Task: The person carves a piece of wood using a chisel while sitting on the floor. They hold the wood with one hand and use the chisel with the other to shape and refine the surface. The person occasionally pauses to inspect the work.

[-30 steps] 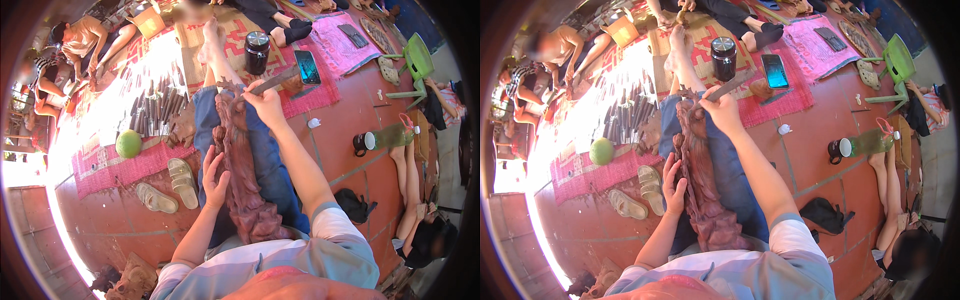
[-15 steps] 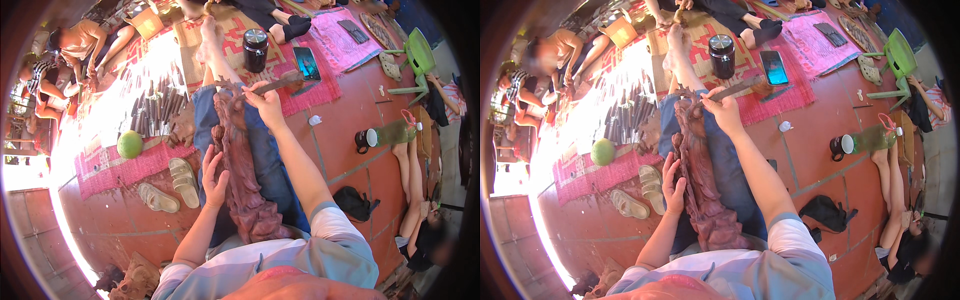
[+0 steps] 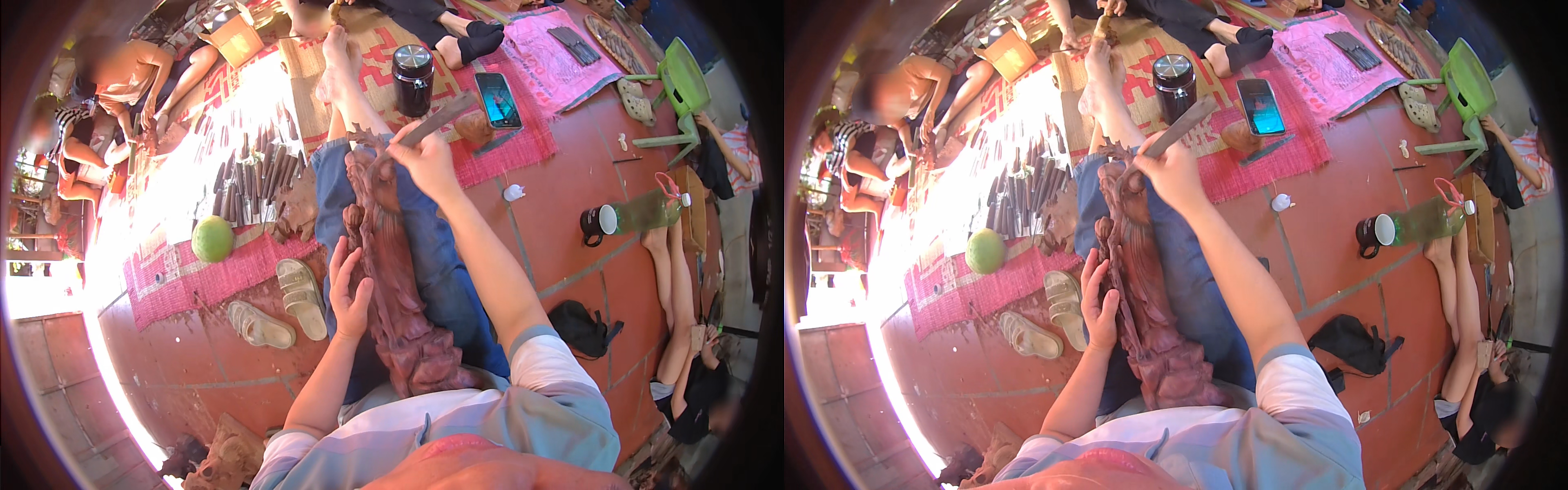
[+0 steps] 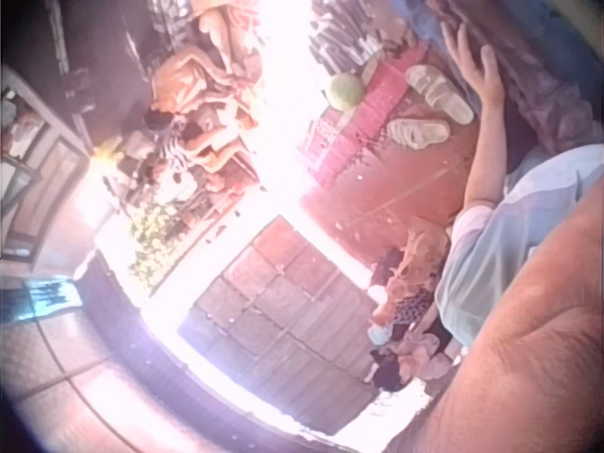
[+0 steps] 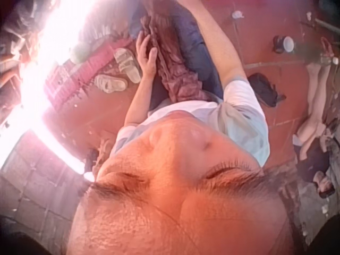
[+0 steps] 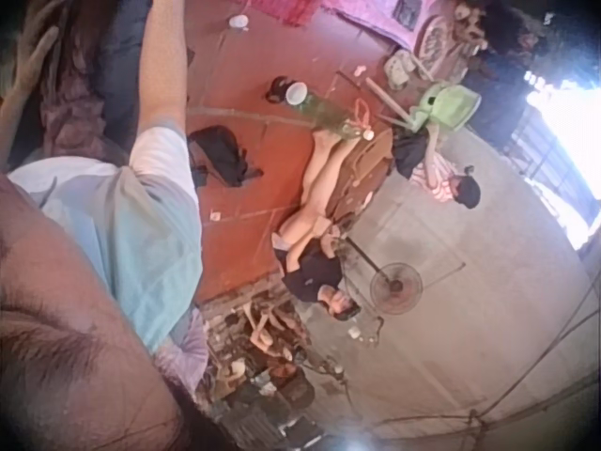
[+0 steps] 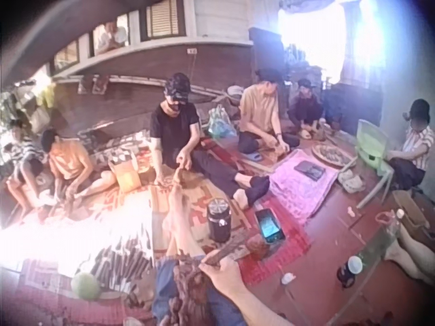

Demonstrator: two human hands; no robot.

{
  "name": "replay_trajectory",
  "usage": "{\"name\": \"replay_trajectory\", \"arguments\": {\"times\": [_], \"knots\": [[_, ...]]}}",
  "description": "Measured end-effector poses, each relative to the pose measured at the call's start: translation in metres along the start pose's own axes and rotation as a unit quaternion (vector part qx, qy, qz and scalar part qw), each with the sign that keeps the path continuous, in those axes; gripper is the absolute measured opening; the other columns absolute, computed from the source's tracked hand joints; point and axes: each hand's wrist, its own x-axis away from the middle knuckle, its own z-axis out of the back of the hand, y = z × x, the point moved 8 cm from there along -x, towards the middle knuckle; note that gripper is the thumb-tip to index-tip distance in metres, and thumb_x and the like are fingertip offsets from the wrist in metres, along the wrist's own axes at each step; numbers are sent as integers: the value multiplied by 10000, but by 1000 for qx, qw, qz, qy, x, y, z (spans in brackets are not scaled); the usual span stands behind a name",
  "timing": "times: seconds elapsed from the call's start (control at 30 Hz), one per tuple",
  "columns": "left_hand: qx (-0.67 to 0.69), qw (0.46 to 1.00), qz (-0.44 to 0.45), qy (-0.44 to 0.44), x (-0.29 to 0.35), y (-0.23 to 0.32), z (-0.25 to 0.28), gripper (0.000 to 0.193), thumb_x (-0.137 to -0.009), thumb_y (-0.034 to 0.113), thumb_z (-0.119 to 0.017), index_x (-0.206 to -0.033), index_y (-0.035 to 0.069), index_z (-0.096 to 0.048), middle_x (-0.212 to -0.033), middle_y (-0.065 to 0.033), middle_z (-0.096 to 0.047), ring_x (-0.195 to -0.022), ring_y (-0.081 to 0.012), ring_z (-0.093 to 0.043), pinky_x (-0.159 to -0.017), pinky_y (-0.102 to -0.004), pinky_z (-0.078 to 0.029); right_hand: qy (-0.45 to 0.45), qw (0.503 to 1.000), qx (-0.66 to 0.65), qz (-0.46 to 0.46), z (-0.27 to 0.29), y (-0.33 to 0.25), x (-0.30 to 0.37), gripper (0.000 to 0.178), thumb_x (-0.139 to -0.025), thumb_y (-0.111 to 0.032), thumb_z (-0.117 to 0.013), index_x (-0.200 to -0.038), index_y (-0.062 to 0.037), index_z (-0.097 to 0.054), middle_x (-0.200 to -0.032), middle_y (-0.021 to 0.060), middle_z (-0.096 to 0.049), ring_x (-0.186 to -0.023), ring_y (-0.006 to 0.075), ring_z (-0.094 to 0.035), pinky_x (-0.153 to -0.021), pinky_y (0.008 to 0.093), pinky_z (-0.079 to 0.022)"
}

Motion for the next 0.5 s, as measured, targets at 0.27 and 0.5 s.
{"name": "replay_trajectory", "arguments": {"times": [0.27,0.5], "knots": [[-1,1000,2,-2,1,-1,-1,470,-822,139,-590,-1274,17,-547,-1477,-168,-346,-1378,-304,-314,-1120,-405,-242,-21,980,196,5,-9,-21,-13,142,-767,-67,-719,-867,-33,-624,-781,49,-653,-739,154,-636,-689,300,-495],[-2,1000,-7,6,1,1,-1,462,-814,129,-595,-1261,19,-559,-1464,-174,-360,-1371,-312,-325,-1114,-402,-259,-22,983,182,-22,-10,-28,-8,149,-759,-89,-731,-860,-47,-629,-785,56,-660,-748,147,-622,-676,301,-480]]}}
